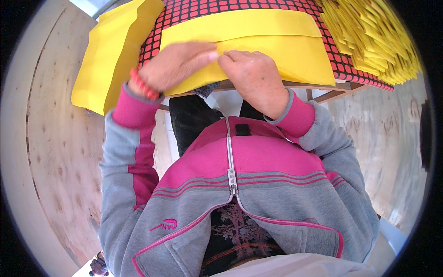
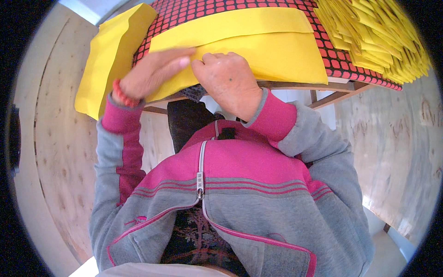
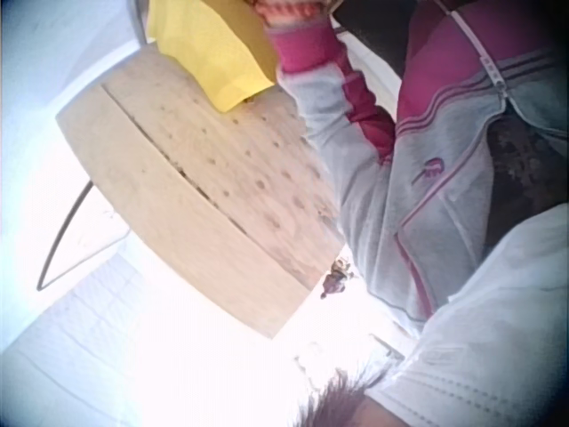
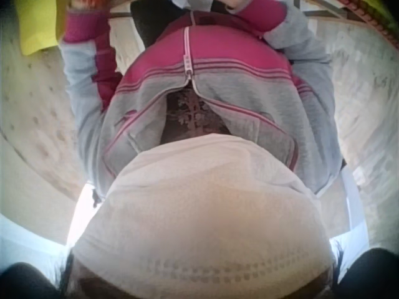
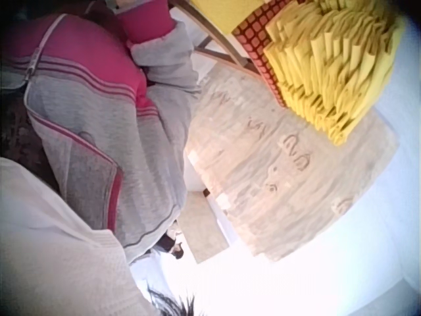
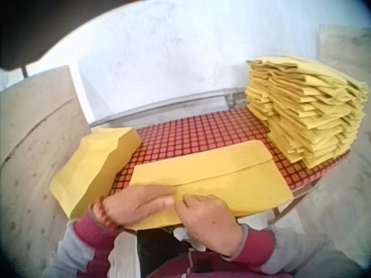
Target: The person folds yellow paper sheets by hand on a patterned table, aligning edges and creasing folds. Finished sheets are stacked on the right side of the table.
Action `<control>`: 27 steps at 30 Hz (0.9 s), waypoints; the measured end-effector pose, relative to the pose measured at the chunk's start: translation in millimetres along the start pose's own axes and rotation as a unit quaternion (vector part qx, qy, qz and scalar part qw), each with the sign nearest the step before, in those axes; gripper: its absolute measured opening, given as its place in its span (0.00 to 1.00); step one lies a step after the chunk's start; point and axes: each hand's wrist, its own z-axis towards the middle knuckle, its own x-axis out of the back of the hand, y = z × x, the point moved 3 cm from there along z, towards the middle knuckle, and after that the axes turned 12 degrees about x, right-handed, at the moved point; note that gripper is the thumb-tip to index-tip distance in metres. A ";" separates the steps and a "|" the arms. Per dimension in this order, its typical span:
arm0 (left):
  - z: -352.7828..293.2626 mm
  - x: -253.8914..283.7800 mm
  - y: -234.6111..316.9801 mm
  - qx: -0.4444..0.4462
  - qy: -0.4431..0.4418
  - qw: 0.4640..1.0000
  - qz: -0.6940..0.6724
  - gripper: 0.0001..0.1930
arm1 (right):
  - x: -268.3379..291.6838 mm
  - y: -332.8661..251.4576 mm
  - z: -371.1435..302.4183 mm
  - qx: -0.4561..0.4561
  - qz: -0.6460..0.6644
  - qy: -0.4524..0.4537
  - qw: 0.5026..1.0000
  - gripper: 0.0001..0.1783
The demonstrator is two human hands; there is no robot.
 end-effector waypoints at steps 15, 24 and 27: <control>-65.2 -0.1 -18.0 0.117 0.096 0.986 0.063 0.20 | 51.3 59.1 -36.8 -0.038 0.047 -0.119 0.991 0.10; -58.6 -8.0 -52.6 0.186 0.181 0.938 -0.229 0.11 | 94.4 164.4 -77.8 -0.216 0.278 -0.189 0.917 0.12; -53.8 -14.9 -56.8 0.202 0.227 0.911 -0.280 0.13 | 98.1 182.6 -85.6 -0.286 0.316 -0.156 0.891 0.12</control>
